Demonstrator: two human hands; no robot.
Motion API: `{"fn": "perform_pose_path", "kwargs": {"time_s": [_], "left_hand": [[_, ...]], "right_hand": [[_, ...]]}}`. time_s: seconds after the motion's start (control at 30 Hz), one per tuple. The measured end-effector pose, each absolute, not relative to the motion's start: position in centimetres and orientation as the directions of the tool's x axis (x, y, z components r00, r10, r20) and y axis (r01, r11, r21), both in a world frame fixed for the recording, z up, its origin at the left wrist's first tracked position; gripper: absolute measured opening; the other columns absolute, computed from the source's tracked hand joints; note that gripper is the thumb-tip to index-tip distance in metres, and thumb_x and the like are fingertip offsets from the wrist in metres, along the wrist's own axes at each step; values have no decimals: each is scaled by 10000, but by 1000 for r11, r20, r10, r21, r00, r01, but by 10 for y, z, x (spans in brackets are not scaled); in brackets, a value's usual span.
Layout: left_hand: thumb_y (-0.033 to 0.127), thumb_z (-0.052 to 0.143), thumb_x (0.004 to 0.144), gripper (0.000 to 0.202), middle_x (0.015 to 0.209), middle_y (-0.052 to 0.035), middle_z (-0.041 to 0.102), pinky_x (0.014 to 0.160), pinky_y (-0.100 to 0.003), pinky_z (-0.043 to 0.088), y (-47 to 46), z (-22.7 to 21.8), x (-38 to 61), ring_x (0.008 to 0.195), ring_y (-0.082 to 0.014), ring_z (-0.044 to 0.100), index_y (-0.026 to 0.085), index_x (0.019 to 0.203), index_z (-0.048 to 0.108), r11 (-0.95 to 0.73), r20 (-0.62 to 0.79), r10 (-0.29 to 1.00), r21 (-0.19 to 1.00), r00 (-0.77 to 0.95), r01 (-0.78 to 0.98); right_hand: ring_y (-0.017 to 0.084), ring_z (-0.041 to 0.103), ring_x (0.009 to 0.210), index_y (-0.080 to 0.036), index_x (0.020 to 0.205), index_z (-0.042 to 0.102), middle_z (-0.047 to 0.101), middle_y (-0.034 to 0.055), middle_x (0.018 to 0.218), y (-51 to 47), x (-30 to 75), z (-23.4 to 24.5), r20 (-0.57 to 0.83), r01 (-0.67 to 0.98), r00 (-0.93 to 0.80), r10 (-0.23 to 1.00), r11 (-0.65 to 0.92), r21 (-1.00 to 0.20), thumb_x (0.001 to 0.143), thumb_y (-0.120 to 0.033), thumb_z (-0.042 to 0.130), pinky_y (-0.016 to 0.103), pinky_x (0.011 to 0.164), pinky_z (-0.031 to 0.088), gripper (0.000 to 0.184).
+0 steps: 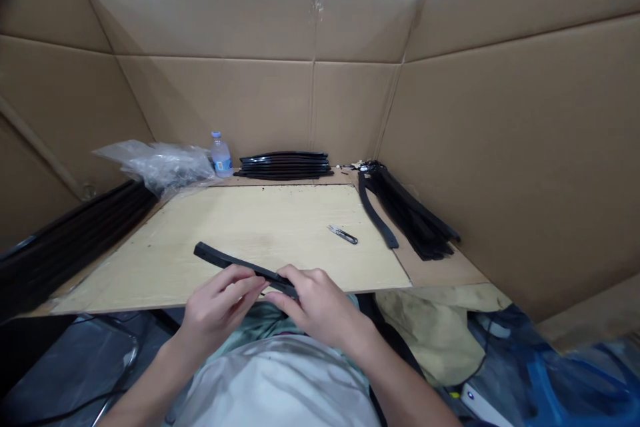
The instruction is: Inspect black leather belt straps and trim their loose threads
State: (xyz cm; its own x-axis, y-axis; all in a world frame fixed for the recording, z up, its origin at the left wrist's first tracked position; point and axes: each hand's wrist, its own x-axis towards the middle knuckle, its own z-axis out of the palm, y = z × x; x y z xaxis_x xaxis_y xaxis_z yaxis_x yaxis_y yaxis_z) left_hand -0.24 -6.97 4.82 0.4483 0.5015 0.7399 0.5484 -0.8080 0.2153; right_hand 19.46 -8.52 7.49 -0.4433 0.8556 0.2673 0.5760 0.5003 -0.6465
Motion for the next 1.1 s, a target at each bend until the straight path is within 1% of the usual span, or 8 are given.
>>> {"fn": "perform_pose_path", "kwargs": {"time_s": [0.17,0.3,0.4,0.63,0.93,1.1], "left_hand": [[80,527,812,185,847,-44,586,615,-212,443,-71,49,-2,699,-105,543,188,936,611,-805,722,512,215,465,553],[106,502,830,164,828,-46,587,606,-214,444,-72,50,-3,690,-108,544,187,908,622,-798,728,512,206,456,566],[112,511,827,154,819,-43,586,597,-209,440,-72,51,-3,676,-104,539,188,899,624,-795,738,512,213,440,569],[92,521,814,184,815,-38,573,597,-208,429,-73,52,-1,680,-103,525,194,929,622,-813,722,507,219,471,540],[84,529,808,181,829,-37,573,614,-217,428,-73,50,-1,693,-107,526,193,923,617,-808,721,514,227,464,543],[86,532,808,175,829,-40,575,612,-213,427,-74,51,-1,694,-107,530,191,923,614,-808,723,519,241,456,537]], "right_hand": [[159,601,776,-204,952,558,645,13,835,-86,194,78,292,567,-443,848,517,-641,898,-358,449,241,667,393,196],[162,599,740,-203,939,574,644,14,800,-86,194,78,291,575,-443,848,518,-633,900,-349,443,243,644,393,200],[164,601,741,-201,944,585,651,19,810,-86,194,78,291,571,-440,849,515,-639,899,-349,441,242,645,398,211],[158,585,691,-197,875,602,634,16,745,-84,193,75,328,572,-429,842,534,-623,903,-341,431,238,622,393,226],[157,603,711,-204,934,611,659,13,790,-84,193,74,324,577,-424,846,528,-624,889,-340,471,237,636,403,201],[160,613,751,-207,970,616,669,15,833,-84,192,72,348,563,-414,841,538,-627,861,-352,518,232,668,414,206]]}}
